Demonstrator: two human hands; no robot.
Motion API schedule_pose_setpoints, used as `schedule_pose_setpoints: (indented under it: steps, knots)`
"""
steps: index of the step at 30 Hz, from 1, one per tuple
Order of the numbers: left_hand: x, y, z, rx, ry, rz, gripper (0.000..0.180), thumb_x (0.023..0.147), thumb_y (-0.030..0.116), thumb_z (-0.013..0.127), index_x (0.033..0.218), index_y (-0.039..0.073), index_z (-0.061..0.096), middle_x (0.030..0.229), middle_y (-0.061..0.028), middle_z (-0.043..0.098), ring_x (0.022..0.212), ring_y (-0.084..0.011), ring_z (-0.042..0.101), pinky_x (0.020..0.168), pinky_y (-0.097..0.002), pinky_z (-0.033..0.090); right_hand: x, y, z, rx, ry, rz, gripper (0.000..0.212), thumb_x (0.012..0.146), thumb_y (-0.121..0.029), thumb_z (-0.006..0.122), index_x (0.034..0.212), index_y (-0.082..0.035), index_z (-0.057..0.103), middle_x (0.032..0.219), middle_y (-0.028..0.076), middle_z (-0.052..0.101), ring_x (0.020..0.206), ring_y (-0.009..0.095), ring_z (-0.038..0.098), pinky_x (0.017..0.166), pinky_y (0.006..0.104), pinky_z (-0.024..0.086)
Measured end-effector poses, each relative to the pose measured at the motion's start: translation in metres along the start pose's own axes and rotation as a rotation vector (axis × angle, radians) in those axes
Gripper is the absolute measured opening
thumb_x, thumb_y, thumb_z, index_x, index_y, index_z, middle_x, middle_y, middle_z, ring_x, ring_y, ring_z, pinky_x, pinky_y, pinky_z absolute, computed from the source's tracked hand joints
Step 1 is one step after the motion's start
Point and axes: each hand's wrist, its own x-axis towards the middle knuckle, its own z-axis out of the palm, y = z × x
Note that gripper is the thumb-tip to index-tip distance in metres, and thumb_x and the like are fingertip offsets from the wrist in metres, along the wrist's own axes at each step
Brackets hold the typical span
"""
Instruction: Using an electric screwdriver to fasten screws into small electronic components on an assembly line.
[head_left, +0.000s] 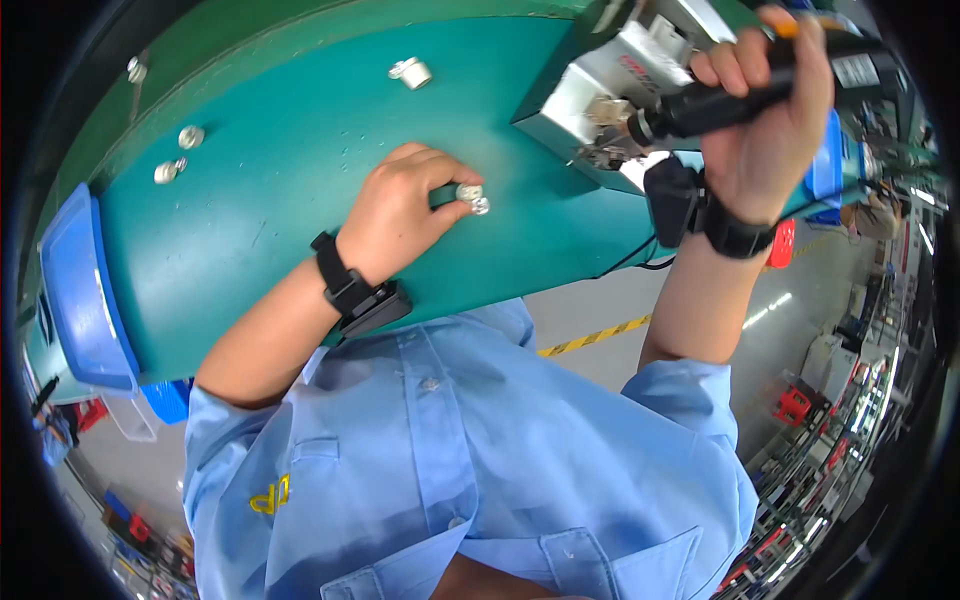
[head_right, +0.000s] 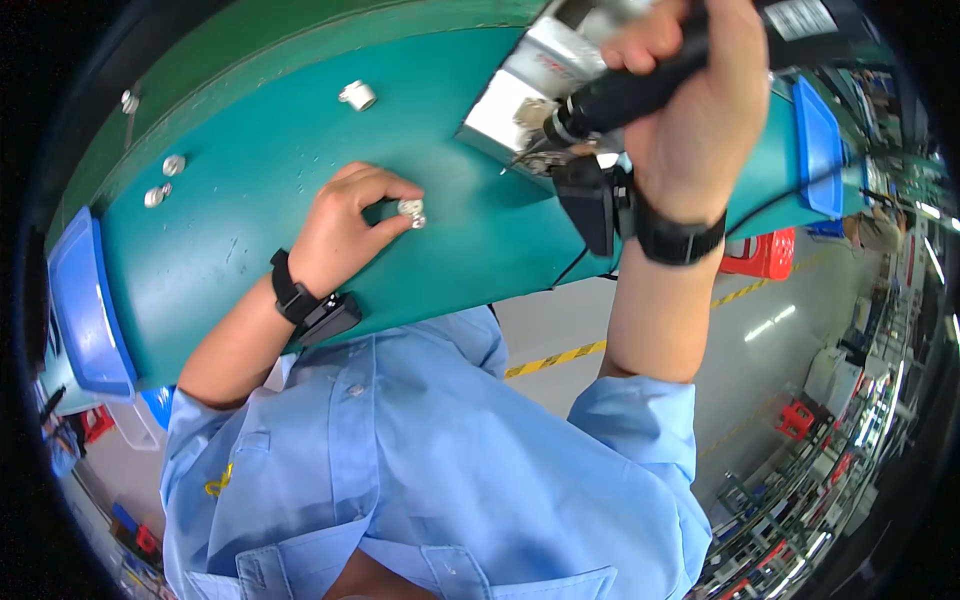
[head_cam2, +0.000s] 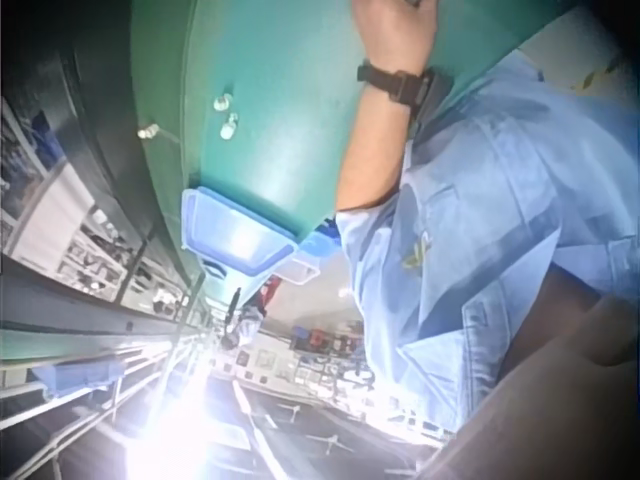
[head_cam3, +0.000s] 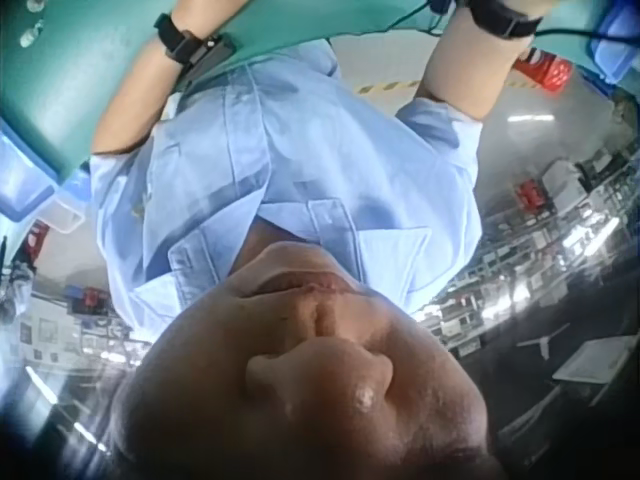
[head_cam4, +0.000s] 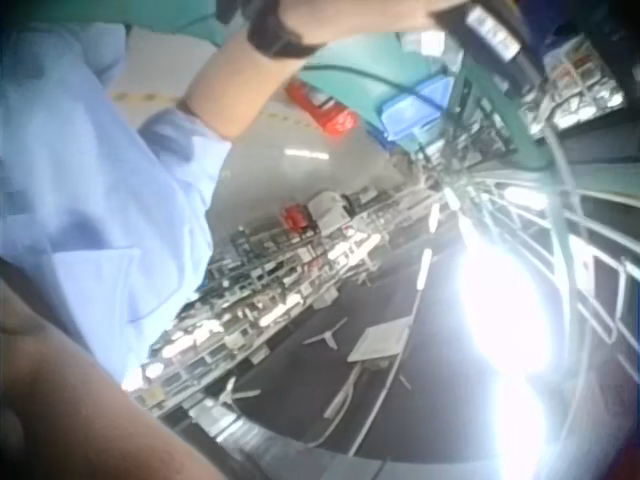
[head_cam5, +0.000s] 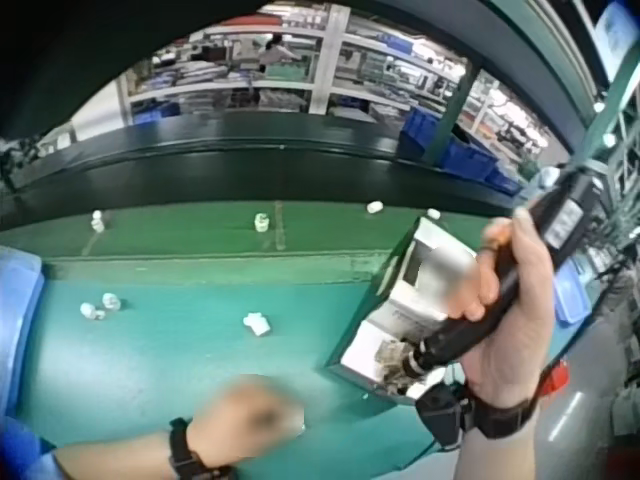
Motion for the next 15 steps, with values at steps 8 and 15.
schedule_pose_setpoints:
  steps: [8,15]
  knots:
    - [-0.002,-0.005,0.001,-0.024,-0.010,0.009,0.024,0.069,0.003,0.074,0.092,0.008,0.069,0.089,-0.0051,0.068,0.084,-0.0237,0.060,0.074,-0.0340,0.049,-0.055,0.028,0.056,0.041,-0.267,-0.163,0.046,0.096,-0.049,0.043,0.109,-0.006,0.051,0.063,0.000,0.044,0.049,0.012,0.040,0.052,0.0288,0.035]
    - [-0.003,-0.003,0.001,-0.035,-0.014,0.007,0.024,0.069,0.004,0.075,0.092,0.007,0.068,0.087,-0.0043,0.067,0.082,-0.0239,0.059,0.074,-0.0344,0.049,-0.063,0.041,0.068,-0.242,-0.241,-0.112,0.044,0.095,-0.047,0.046,0.108,-0.006,0.046,0.059,0.002,0.044,0.048,0.013,0.041,0.051,0.0300,0.037]
